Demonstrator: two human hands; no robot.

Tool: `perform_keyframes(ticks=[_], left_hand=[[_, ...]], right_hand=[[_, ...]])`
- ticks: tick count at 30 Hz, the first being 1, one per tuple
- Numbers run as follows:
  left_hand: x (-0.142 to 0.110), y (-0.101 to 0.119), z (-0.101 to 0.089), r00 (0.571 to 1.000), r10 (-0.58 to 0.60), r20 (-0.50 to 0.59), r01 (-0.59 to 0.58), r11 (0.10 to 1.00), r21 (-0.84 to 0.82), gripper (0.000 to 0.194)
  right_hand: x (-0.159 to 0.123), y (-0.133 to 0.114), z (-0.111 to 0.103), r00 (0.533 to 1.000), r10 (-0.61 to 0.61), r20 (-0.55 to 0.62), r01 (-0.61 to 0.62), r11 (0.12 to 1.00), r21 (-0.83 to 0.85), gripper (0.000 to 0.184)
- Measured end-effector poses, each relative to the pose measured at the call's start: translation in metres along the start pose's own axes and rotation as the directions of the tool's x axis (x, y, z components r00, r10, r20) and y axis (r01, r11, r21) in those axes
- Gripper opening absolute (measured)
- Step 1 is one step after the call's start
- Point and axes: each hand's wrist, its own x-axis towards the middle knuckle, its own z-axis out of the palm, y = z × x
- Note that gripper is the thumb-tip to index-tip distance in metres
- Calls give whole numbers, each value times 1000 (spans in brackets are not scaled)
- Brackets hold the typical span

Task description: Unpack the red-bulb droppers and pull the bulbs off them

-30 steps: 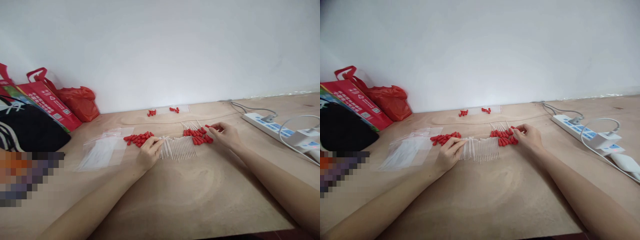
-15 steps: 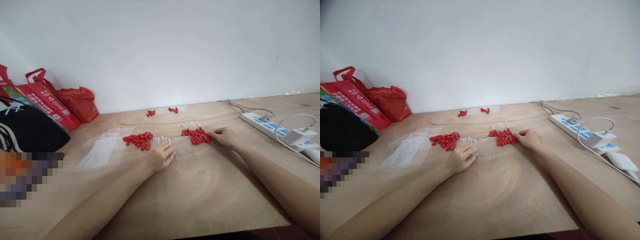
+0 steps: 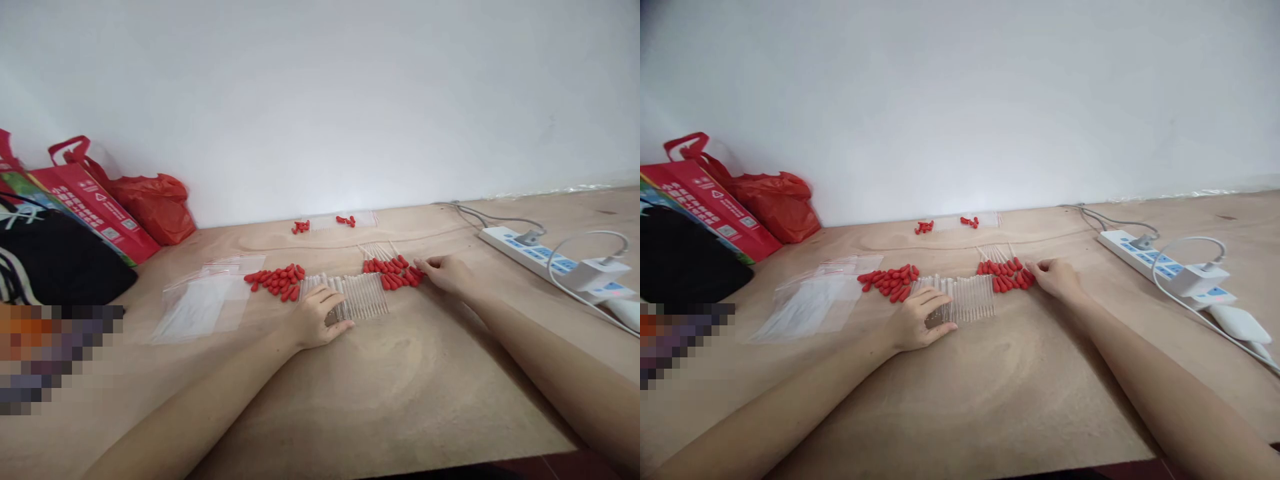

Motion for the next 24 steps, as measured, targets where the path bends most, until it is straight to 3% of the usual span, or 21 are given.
perform_keyframes(ticks=[7,12,17,24], left_hand=[[-2,-4,-6,1000,-4,-3,4,999,47,28],[-6,-5,-10,999,3,-32,1,994,105,30],[-9,-5,-14,999,13,-50,-7,992,124,28],[-10,-6,-14,997,10,-71,2,985,170,29]], right_hand=[[5,-8,5,991,0,-130,9,998,69,33],[23,-13,10,992,104,-78,-101,994,40,33],[37,-9,18,995,95,34,-97,993,66,39],[38,-18,13,985,169,42,-174,967,185,32]])
